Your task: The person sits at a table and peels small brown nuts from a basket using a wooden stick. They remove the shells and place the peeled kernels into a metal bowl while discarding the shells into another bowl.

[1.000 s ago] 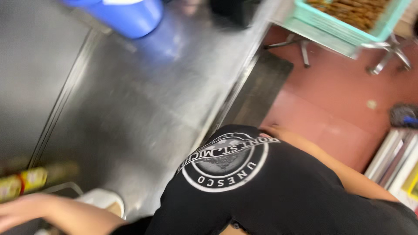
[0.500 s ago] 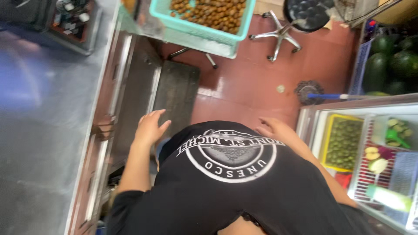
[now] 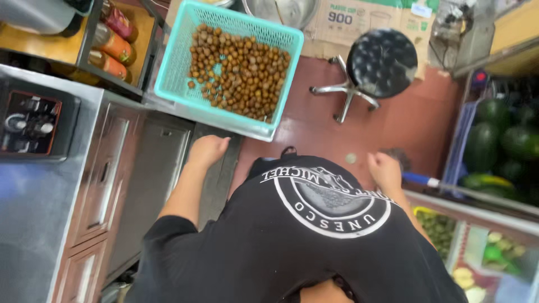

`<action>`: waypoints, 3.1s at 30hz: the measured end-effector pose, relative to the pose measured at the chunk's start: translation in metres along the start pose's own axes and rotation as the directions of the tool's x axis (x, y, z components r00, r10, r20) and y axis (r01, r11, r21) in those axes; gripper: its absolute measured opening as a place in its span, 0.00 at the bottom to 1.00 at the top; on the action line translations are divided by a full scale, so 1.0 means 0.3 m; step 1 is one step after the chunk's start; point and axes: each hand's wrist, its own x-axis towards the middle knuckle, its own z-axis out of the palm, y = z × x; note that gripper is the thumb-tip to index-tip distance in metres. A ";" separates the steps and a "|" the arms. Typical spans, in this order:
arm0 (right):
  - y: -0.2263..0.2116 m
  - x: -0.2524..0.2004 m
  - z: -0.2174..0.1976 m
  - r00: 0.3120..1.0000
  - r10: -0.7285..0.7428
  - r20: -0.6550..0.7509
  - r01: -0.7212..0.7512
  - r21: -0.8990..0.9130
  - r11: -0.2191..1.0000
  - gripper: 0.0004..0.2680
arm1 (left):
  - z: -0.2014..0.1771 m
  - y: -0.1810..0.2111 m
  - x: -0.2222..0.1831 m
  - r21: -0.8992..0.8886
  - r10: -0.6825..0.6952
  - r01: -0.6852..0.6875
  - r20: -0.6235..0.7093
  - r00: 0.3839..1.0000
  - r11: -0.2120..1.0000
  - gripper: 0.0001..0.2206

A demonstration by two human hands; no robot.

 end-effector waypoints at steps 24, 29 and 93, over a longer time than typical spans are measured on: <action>-0.187 1.849 -0.176 0.844 -0.313 0.435 0.436 -0.216 0.874 0.19 | 0.229 0.497 0.159 -0.247 -0.770 0.877 0.420 0.480 0.412 0.32; -0.508 2.053 0.106 0.397 -0.798 0.453 0.909 -0.075 0.410 0.09 | 0.331 0.619 0.154 -0.351 -0.768 0.899 0.488 0.414 0.262 0.35; -0.939 2.438 0.815 -0.277 -0.433 0.858 0.956 0.202 -0.212 0.25 | 0.797 0.821 0.993 -0.454 -0.818 0.729 0.001 0.576 0.513 0.25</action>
